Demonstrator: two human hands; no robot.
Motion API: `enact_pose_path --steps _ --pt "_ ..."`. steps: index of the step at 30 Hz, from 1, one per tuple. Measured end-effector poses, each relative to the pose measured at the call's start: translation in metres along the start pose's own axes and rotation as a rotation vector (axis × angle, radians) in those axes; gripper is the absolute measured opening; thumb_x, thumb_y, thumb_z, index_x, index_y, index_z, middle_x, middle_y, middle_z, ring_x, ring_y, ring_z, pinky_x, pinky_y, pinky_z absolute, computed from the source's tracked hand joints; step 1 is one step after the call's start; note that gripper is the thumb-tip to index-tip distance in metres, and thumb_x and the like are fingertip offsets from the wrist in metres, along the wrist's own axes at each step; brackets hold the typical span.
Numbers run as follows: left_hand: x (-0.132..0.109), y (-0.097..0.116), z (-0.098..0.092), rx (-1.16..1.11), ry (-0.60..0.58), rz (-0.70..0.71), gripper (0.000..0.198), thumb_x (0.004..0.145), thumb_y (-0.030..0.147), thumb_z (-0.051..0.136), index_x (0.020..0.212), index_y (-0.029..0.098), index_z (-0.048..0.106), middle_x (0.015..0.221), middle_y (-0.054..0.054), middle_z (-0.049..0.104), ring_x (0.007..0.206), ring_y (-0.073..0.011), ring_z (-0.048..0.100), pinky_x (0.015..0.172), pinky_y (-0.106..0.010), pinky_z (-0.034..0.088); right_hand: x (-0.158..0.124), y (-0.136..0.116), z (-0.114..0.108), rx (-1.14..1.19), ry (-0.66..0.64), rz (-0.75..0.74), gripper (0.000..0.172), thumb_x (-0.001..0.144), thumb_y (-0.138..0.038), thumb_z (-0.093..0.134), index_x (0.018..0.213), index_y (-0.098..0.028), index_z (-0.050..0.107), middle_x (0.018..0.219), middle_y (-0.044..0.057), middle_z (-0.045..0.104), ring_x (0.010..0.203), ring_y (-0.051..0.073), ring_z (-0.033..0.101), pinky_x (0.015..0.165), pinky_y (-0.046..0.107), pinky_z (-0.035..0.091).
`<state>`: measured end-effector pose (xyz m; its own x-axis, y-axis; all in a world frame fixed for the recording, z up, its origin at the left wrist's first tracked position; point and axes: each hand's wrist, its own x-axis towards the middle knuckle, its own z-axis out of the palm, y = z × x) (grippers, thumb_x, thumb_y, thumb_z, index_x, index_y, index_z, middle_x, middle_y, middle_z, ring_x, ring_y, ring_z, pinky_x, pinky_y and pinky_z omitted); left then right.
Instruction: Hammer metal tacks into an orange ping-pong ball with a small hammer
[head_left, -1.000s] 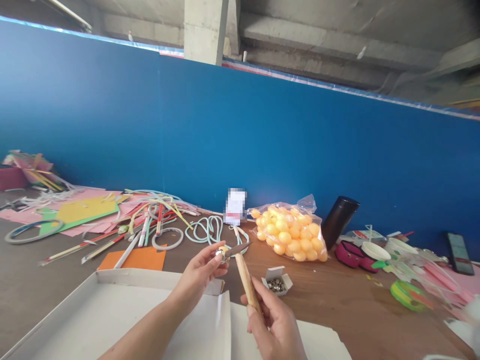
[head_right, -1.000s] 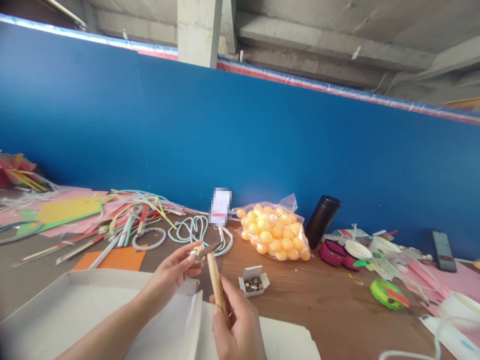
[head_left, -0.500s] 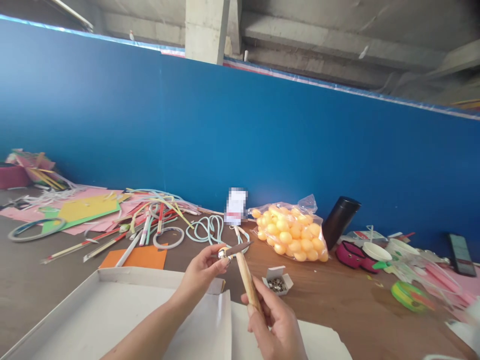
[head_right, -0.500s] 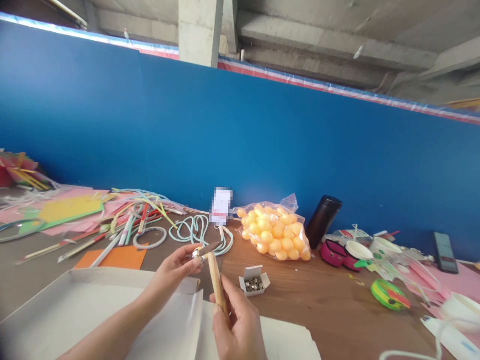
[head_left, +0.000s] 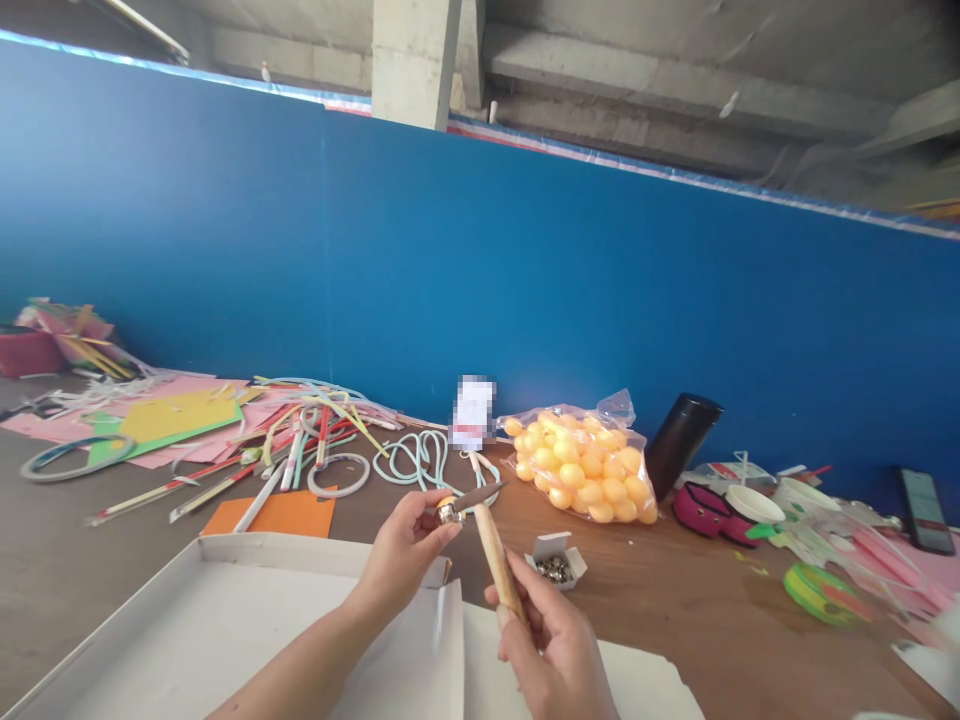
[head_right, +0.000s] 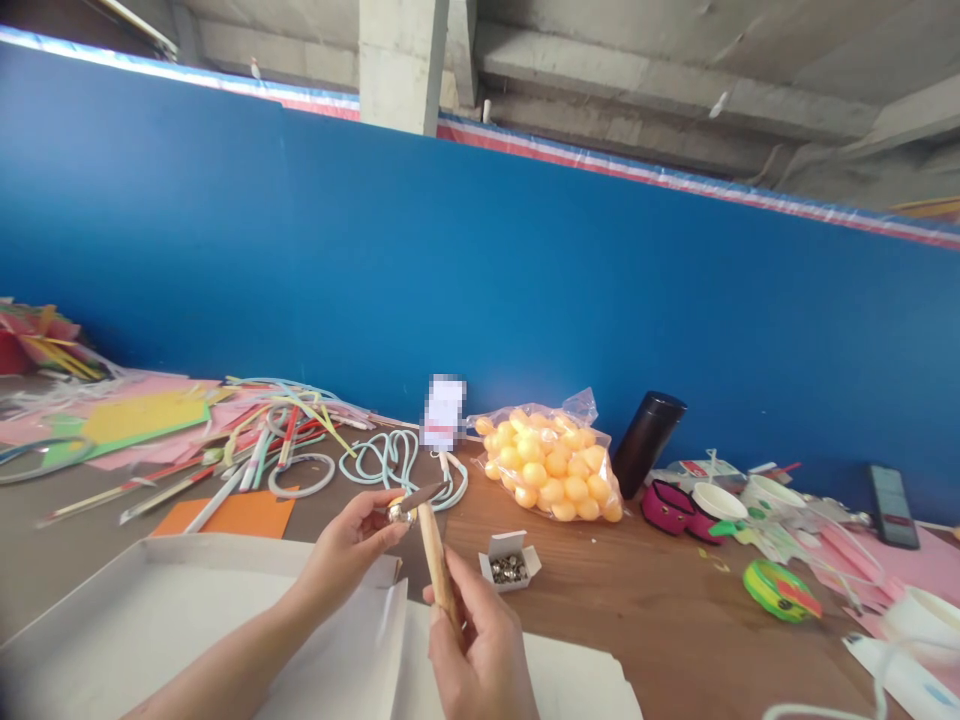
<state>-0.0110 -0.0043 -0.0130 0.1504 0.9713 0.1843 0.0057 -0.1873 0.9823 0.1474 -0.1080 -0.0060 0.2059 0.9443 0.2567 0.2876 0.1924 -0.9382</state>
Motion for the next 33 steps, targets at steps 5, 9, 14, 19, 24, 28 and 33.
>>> enact_pose_path --steps 5,9,14,19,24,28,33 --pt "-0.0007 0.0009 0.0004 0.047 0.021 0.051 0.030 0.071 0.030 0.062 0.100 0.021 0.062 0.090 -0.003 0.057 0.070 -0.0140 0.055 0.067 -0.027 0.047 0.0002 0.0019 -0.0006 -0.044 -0.027 -0.061 0.047 0.078 -0.032 0.054 0.123 -0.019 0.056 0.095 0.011 0.071 0.062 0.018 0.064 0.053 0.025 0.053" --pt "-0.0013 0.0015 0.0000 0.090 0.039 0.050 0.030 0.070 0.030 0.063 0.099 0.021 0.062 0.090 -0.002 0.056 0.069 -0.0140 0.055 0.066 -0.028 0.047 0.0000 0.0033 0.0005 -0.036 -0.030 -0.070 0.045 0.078 -0.030 0.054 0.122 -0.020 0.057 0.097 0.011 0.071 0.062 0.018 0.064 0.053 0.025 0.054" --pt "0.0002 -0.0007 -0.0002 0.102 0.051 0.056 0.031 0.071 0.032 0.062 0.100 0.021 0.062 0.090 -0.002 0.057 0.070 -0.0146 0.055 0.068 -0.029 0.048 0.0003 0.0038 0.0007 -0.034 -0.020 -0.073 0.045 0.078 -0.033 0.054 0.121 -0.020 0.058 0.096 0.011 0.071 0.055 0.016 0.063 0.052 0.025 0.053" --pt "0.0006 -0.0002 -0.0001 0.127 0.053 0.059 0.031 0.070 0.031 0.062 0.099 0.021 0.062 0.089 -0.002 0.056 0.067 -0.0138 0.054 0.067 -0.029 0.048 0.0011 0.0001 -0.0001 -0.046 -0.041 -0.066 0.045 0.077 -0.030 0.056 0.120 -0.019 0.059 0.093 0.011 0.071 0.049 0.013 0.058 0.049 0.024 0.052" --pt "-0.0012 -0.0001 0.0003 0.120 0.053 0.059 0.031 0.070 0.031 0.063 0.099 0.021 0.062 0.089 -0.002 0.057 0.068 -0.0141 0.055 0.067 -0.029 0.049 0.0010 -0.0025 0.0009 -0.008 -0.005 -0.025 0.047 0.077 -0.033 0.055 0.122 -0.018 0.058 0.089 0.011 0.072 0.048 0.013 0.058 0.049 0.024 0.052" --pt "-0.0013 -0.0012 -0.0002 0.095 0.055 0.039 0.032 0.068 0.033 0.064 0.098 0.020 0.063 0.087 -0.003 0.058 0.067 -0.0142 0.055 0.067 -0.030 0.050 0.0013 -0.0030 0.0025 -0.001 0.000 -0.054 0.045 0.076 -0.033 0.057 0.118 -0.017 0.061 0.089 0.012 0.072 0.047 0.013 0.058 0.046 0.023 0.052" --pt "0.0000 0.0043 -0.0032 -0.114 -0.009 -0.110 0.040 0.070 0.038 0.065 0.103 0.017 0.060 0.084 -0.005 0.062 0.070 -0.0159 0.058 0.067 -0.031 0.052 0.0015 -0.0034 -0.0001 0.064 0.067 0.045 0.048 0.075 -0.038 0.059 0.118 -0.016 0.060 0.085 0.011 0.072 0.047 0.013 0.057 0.042 0.022 0.050"
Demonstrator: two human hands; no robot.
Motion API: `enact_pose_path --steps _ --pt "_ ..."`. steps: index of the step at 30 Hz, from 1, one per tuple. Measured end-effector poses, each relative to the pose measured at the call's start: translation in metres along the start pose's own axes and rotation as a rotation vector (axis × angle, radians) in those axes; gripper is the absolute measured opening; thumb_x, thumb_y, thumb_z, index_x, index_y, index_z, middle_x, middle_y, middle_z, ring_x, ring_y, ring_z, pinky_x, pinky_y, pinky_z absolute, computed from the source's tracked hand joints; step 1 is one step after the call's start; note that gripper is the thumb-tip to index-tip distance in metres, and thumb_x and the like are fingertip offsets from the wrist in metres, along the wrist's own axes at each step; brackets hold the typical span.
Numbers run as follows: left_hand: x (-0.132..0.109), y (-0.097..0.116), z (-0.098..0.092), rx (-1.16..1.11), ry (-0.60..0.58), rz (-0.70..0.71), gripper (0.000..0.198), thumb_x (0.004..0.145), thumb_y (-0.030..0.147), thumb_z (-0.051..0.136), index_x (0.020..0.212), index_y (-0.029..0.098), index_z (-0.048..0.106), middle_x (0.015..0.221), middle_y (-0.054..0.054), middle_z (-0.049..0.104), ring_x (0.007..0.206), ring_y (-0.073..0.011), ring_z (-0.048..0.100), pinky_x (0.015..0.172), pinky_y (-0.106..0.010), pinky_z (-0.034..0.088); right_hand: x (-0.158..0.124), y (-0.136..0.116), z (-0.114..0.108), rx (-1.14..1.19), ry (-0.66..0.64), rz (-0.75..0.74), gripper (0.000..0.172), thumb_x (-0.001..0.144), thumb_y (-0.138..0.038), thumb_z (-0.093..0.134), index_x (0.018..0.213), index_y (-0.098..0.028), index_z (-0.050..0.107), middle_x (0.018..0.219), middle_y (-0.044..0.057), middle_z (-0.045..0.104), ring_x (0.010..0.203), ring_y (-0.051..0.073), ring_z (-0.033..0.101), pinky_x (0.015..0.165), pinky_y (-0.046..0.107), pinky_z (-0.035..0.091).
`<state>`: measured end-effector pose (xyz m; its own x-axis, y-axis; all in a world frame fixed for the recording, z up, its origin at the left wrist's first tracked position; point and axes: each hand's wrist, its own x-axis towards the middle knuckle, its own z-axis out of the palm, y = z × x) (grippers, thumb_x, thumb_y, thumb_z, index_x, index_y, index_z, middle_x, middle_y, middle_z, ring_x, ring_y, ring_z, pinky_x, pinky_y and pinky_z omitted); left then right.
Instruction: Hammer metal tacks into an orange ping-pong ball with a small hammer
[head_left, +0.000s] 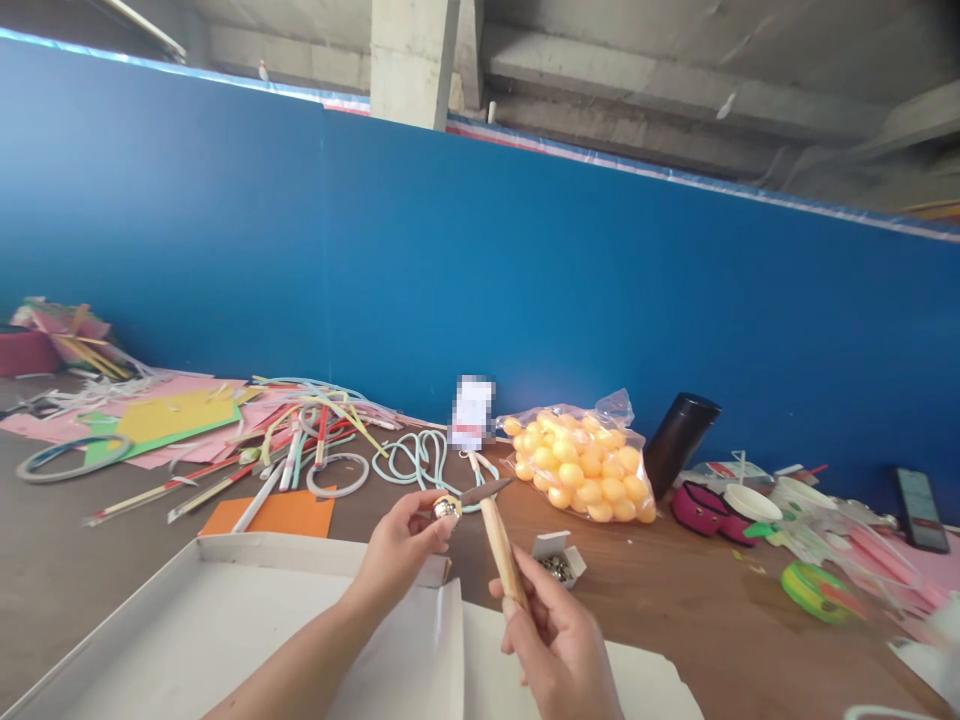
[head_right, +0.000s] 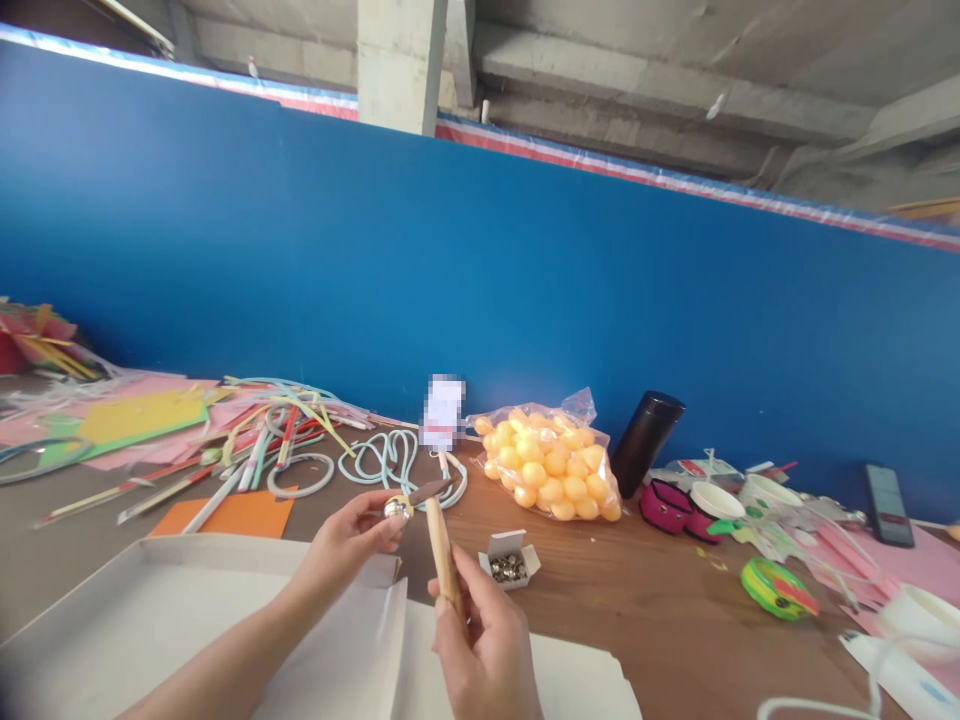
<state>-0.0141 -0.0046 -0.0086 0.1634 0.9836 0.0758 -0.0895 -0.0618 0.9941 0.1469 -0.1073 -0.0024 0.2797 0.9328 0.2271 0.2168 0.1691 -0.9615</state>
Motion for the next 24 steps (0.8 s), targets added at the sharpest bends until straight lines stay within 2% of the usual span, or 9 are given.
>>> enact_pose_path --steps 4,8,11,16,21,24 --pt "0.0004 0.0045 -0.0012 -0.193 -0.029 -0.097 0.047 0.070 0.039 0.067 0.110 0.018 0.058 0.085 -0.004 0.061 0.072 -0.0158 0.061 0.069 -0.031 0.052 -0.0004 0.0003 -0.0017 0.024 0.028 0.042 0.052 0.076 -0.037 0.059 0.122 -0.014 0.056 0.089 0.013 0.070 0.048 0.013 0.056 0.031 0.018 0.042" --pt "0.0005 0.0051 -0.0012 -0.347 -0.075 -0.129 0.047 0.071 0.037 0.067 0.114 0.022 0.058 0.080 -0.001 0.060 0.070 -0.0121 0.061 0.069 -0.026 0.051 -0.0017 -0.0011 0.0005 -0.009 -0.019 -0.003 0.046 0.075 -0.035 0.059 0.118 -0.017 0.060 0.087 0.011 0.071 0.047 0.012 0.056 0.040 0.021 0.049" --pt "0.0009 0.0038 -0.0016 -0.386 -0.088 -0.160 0.043 0.071 0.037 0.068 0.111 0.020 0.060 0.079 -0.001 0.062 0.069 -0.0110 0.061 0.069 -0.024 0.051 -0.0024 -0.0033 0.0013 -0.037 -0.068 -0.025 0.044 0.075 -0.034 0.058 0.117 -0.019 0.061 0.090 0.010 0.071 0.046 0.012 0.056 0.039 0.021 0.048" --pt "0.0007 0.0030 -0.0023 -0.452 -0.100 -0.177 0.043 0.073 0.035 0.067 0.113 0.020 0.059 0.085 -0.004 0.066 0.070 -0.0108 0.063 0.073 -0.024 0.051 -0.0023 -0.0054 -0.0002 -0.022 -0.034 0.033 0.048 0.076 -0.034 0.058 0.120 -0.016 0.058 0.087 0.011 0.072 0.050 0.014 0.058 0.036 0.019 0.045" --pt "0.0004 0.0065 -0.0014 -0.505 -0.087 -0.213 0.037 0.074 0.031 0.066 0.109 0.018 0.060 0.088 -0.005 0.067 0.073 -0.0125 0.066 0.071 -0.022 0.053 -0.0019 -0.0053 0.0003 -0.035 -0.068 -0.005 0.047 0.075 -0.034 0.058 0.118 -0.017 0.060 0.087 0.010 0.072 0.050 0.014 0.059 0.036 0.019 0.045" --pt "0.0012 0.0060 -0.0014 -0.526 -0.066 -0.219 0.033 0.075 0.028 0.066 0.106 0.018 0.061 0.090 -0.006 0.067 0.073 -0.0141 0.067 0.069 -0.021 0.054 -0.0018 -0.0029 0.0002 -0.020 -0.046 0.004 0.046 0.076 -0.034 0.057 0.119 -0.017 0.059 0.087 0.011 0.072 0.049 0.013 0.058 0.036 0.018 0.045"
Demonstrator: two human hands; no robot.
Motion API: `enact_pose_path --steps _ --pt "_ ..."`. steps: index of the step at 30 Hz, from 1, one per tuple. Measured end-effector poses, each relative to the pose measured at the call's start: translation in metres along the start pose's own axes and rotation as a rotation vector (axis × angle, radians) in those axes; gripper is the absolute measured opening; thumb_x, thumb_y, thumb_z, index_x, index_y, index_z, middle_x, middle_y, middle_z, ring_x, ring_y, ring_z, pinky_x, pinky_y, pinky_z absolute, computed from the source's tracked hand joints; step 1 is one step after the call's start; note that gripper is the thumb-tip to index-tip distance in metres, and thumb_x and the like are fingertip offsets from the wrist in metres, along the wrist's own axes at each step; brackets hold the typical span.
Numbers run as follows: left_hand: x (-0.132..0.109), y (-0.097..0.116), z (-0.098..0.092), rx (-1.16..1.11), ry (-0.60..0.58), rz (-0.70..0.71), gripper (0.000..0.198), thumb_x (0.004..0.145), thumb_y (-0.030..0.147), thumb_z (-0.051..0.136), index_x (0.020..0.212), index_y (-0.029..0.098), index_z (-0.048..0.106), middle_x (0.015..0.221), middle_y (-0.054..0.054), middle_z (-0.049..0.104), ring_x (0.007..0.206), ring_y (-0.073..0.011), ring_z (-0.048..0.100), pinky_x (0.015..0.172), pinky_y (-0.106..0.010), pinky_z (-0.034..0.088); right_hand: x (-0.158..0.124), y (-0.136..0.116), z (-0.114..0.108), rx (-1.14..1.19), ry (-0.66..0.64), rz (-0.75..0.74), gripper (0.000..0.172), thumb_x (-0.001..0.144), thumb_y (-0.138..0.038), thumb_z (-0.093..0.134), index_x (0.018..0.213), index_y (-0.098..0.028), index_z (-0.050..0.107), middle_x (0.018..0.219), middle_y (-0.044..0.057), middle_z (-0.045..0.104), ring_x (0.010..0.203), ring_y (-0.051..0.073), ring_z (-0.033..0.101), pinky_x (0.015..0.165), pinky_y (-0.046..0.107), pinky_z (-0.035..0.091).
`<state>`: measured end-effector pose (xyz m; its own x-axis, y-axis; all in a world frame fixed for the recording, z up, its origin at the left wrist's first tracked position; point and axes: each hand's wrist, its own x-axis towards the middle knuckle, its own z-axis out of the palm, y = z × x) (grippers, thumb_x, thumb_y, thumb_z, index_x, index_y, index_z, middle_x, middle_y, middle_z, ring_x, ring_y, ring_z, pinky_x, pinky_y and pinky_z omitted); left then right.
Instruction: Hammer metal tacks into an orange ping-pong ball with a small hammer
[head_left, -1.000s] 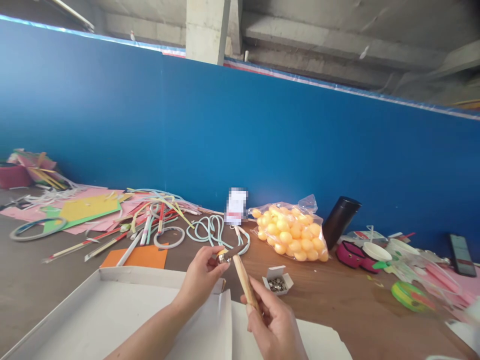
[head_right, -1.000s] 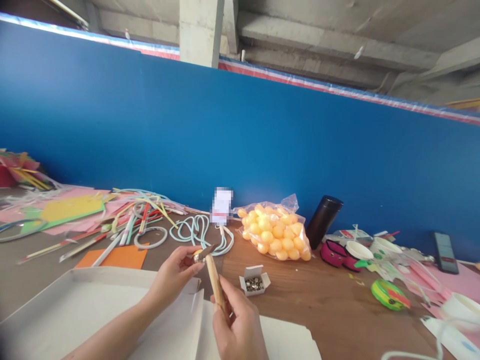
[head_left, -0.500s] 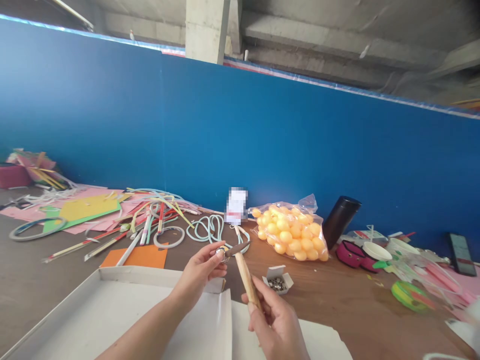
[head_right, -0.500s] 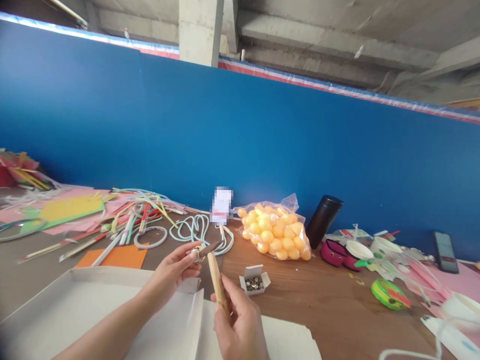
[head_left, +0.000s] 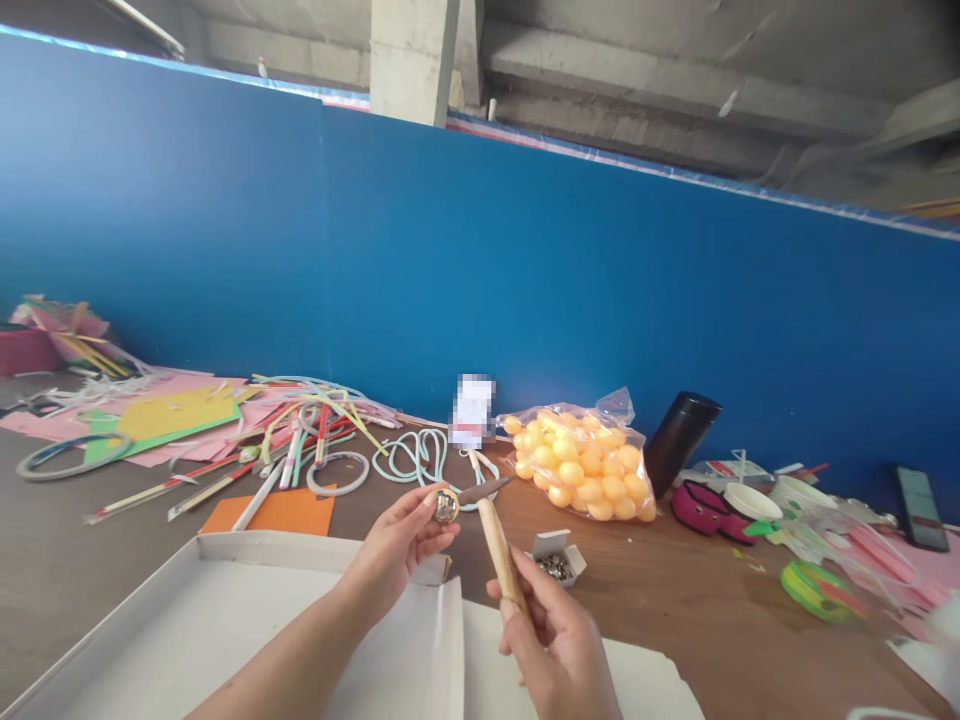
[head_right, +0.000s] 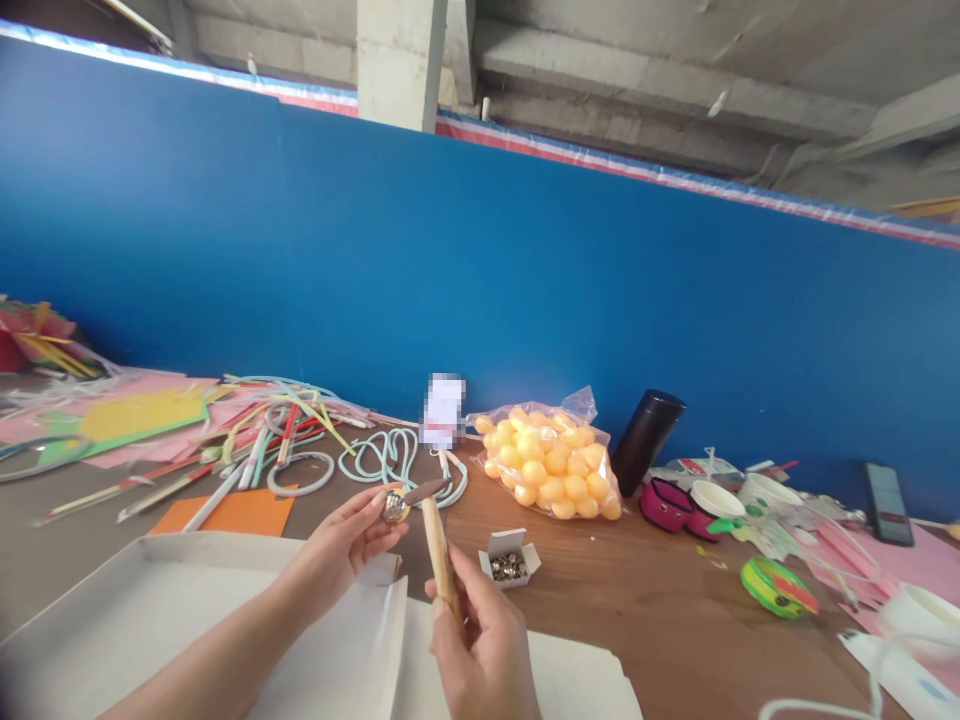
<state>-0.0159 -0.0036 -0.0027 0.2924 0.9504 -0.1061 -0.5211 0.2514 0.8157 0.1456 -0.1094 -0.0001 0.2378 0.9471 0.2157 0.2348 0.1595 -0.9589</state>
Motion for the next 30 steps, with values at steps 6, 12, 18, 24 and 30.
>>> enact_pose_path --steps 6,12,18,24,30 --pt "0.0004 -0.0001 -0.0003 -0.031 0.015 -0.036 0.027 0.076 0.026 0.065 0.100 0.017 0.060 0.086 -0.005 0.066 0.071 -0.0135 0.067 0.062 -0.020 0.055 -0.0008 0.0057 0.0020 -0.004 0.013 -0.040 0.048 0.075 -0.036 0.058 0.118 -0.016 0.060 0.089 0.012 0.071 0.045 0.012 0.055 0.031 0.017 0.042" --pt "-0.0008 0.0007 0.0020 -0.018 0.019 -0.043 0.026 0.076 0.029 0.065 0.098 0.017 0.060 0.080 -0.003 0.063 0.065 -0.0118 0.065 0.057 -0.019 0.054 -0.0009 0.0024 0.0012 -0.020 0.045 -0.011 0.047 0.075 -0.036 0.058 0.118 -0.015 0.060 0.087 0.011 0.072 0.047 0.014 0.058 0.042 0.022 0.051" --pt "0.0007 -0.0007 -0.0009 -0.009 0.026 -0.016 0.026 0.075 0.032 0.065 0.096 0.017 0.060 0.078 -0.001 0.062 0.060 -0.0077 0.061 0.051 -0.016 0.051 -0.0003 0.0019 -0.0002 -0.042 -0.014 -0.051 0.046 0.077 -0.036 0.056 0.119 -0.016 0.059 0.090 0.011 0.072 0.048 0.014 0.059 0.049 0.024 0.053" --pt "0.0015 -0.0022 -0.0004 0.004 0.036 -0.017 0.026 0.074 0.035 0.066 0.091 0.017 0.061 0.075 0.000 0.061 0.057 -0.0064 0.060 0.048 -0.014 0.049 -0.0003 0.0048 -0.0001 -0.055 -0.006 -0.050 0.048 0.076 -0.039 0.057 0.119 -0.017 0.059 0.093 0.012 0.072 0.048 0.015 0.060 0.047 0.025 0.053" --pt "0.0023 -0.0021 0.0005 0.022 0.055 0.010 0.024 0.074 0.035 0.066 0.087 0.016 0.060 0.076 -0.001 0.062 0.059 -0.0061 0.060 0.050 -0.013 0.051 0.0000 0.0096 0.0000 -0.074 0.014 -0.074 0.047 0.078 -0.038 0.055 0.120 -0.018 0.058 0.091 0.012 0.072 0.048 0.015 0.061 0.052 0.027 0.055"
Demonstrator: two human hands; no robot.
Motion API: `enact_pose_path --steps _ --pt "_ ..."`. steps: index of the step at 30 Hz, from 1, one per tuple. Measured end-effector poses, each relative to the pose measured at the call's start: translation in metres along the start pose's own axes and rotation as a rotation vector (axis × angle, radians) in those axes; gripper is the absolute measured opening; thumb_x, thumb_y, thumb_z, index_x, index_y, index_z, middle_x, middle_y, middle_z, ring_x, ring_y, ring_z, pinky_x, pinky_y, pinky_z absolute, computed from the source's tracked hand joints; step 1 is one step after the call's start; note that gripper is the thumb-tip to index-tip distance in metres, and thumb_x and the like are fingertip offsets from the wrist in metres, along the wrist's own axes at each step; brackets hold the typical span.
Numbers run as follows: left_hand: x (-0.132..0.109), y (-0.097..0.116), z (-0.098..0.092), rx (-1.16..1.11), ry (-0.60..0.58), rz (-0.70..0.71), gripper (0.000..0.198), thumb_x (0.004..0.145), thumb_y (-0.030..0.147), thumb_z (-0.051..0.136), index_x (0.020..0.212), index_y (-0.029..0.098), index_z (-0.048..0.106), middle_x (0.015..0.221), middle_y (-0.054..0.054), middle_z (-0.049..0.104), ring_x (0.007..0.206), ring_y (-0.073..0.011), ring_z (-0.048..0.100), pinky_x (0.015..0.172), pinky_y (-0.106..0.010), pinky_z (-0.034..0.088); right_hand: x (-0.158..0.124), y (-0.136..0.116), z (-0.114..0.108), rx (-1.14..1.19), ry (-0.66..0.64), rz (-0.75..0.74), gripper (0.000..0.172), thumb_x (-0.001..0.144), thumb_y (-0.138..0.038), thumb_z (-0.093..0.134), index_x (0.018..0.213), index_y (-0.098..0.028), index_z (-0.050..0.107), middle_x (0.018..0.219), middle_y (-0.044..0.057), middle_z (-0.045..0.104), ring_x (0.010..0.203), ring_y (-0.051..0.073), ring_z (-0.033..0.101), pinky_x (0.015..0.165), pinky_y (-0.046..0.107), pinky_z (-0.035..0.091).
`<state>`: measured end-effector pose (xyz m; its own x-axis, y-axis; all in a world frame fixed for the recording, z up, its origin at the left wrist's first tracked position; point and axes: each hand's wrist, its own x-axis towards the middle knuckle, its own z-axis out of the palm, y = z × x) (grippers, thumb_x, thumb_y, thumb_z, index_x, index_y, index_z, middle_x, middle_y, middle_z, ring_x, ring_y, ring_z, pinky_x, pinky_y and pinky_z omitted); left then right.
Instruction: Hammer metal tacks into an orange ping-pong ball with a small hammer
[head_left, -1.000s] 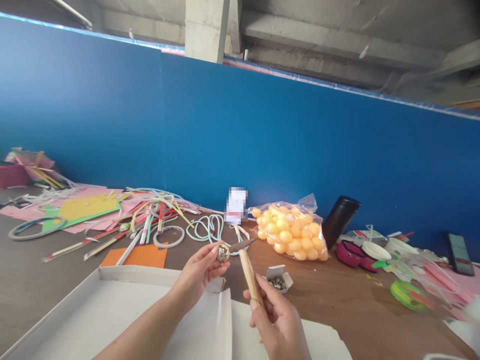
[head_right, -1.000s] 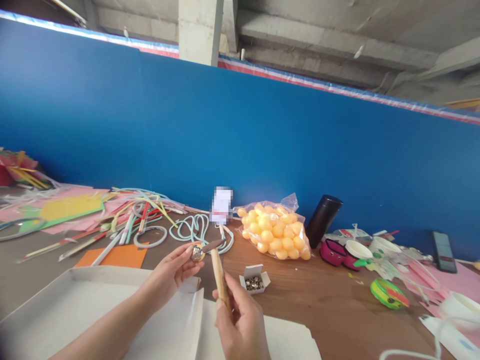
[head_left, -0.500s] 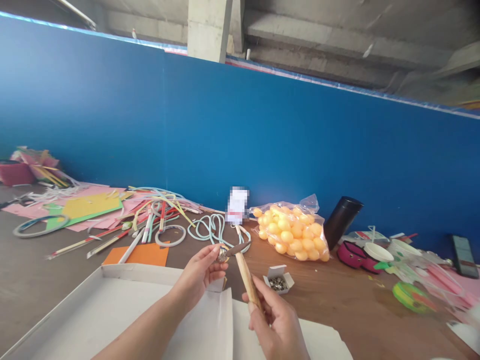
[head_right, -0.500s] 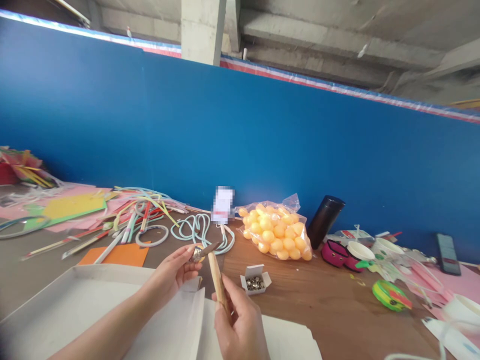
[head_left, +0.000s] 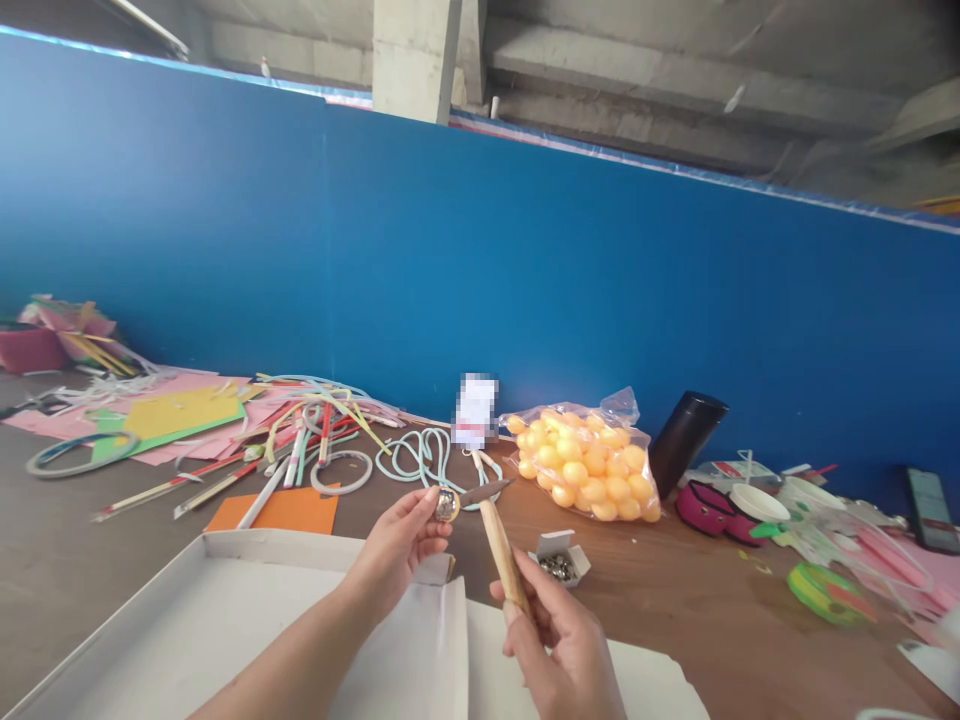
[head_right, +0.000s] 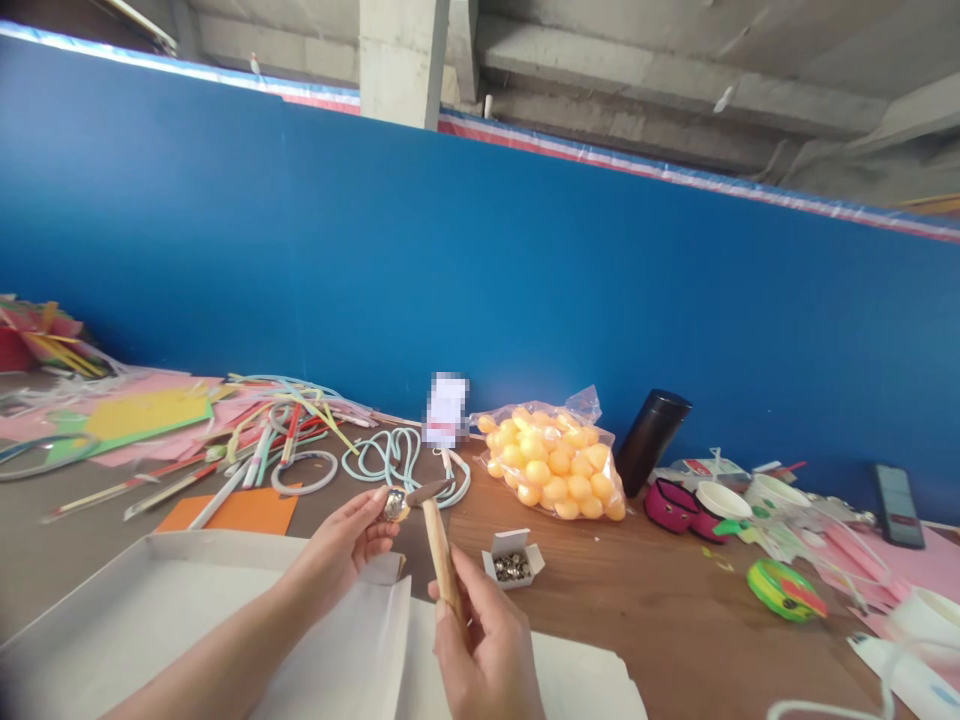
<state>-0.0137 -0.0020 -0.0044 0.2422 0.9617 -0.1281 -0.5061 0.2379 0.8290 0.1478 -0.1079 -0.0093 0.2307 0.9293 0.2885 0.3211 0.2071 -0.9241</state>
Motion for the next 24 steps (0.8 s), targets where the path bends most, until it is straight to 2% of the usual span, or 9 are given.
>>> enact_pose_path --steps 5,11,17,24 --pt "-0.0011 0.0018 0.0014 -0.017 0.029 -0.014 0.022 0.073 0.033 0.068 0.083 0.015 0.059 0.074 -0.001 0.062 0.061 -0.0078 0.063 0.054 -0.015 0.053 -0.0002 0.0021 0.0012 0.032 -0.018 -0.022 0.047 0.077 -0.039 0.056 0.117 -0.017 0.060 0.096 0.013 0.072 0.075 0.023 0.067 0.049 0.023 0.054" --pt "-0.0009 0.0023 0.0012 -0.027 0.032 -0.011 0.022 0.074 0.032 0.068 0.085 0.015 0.059 0.077 -0.003 0.065 0.065 -0.0097 0.065 0.060 -0.017 0.055 0.0000 -0.0024 -0.0006 0.008 -0.003 0.028 0.048 0.077 -0.041 0.056 0.119 -0.018 0.059 0.091 0.012 0.073 0.048 0.015 0.062 0.048 0.026 0.054" --pt "-0.0001 0.0021 -0.0014 -0.023 0.022 -0.002 0.022 0.074 0.034 0.067 0.082 0.015 0.059 0.073 -0.002 0.063 0.063 -0.0099 0.063 0.054 -0.017 0.054 -0.0004 -0.0062 -0.0018 -0.002 0.005 0.045 0.048 0.075 -0.040 0.057 0.118 -0.018 0.060 0.089 0.012 0.073 0.047 0.015 0.061 0.034 0.020 0.047" --pt "-0.0013 0.0007 -0.0024 -0.054 -0.012 -0.017 0.021 0.075 0.033 0.066 0.080 0.014 0.059 0.068 -0.002 0.061 0.059 -0.0085 0.061 0.051 -0.016 0.052 0.0002 -0.0071 -0.0018 -0.025 -0.010 0.039 0.047 0.075 -0.038 0.057 0.118 -0.018 0.060 0.089 0.012 0.073 0.045 0.014 0.059 0.030 0.019 0.042"
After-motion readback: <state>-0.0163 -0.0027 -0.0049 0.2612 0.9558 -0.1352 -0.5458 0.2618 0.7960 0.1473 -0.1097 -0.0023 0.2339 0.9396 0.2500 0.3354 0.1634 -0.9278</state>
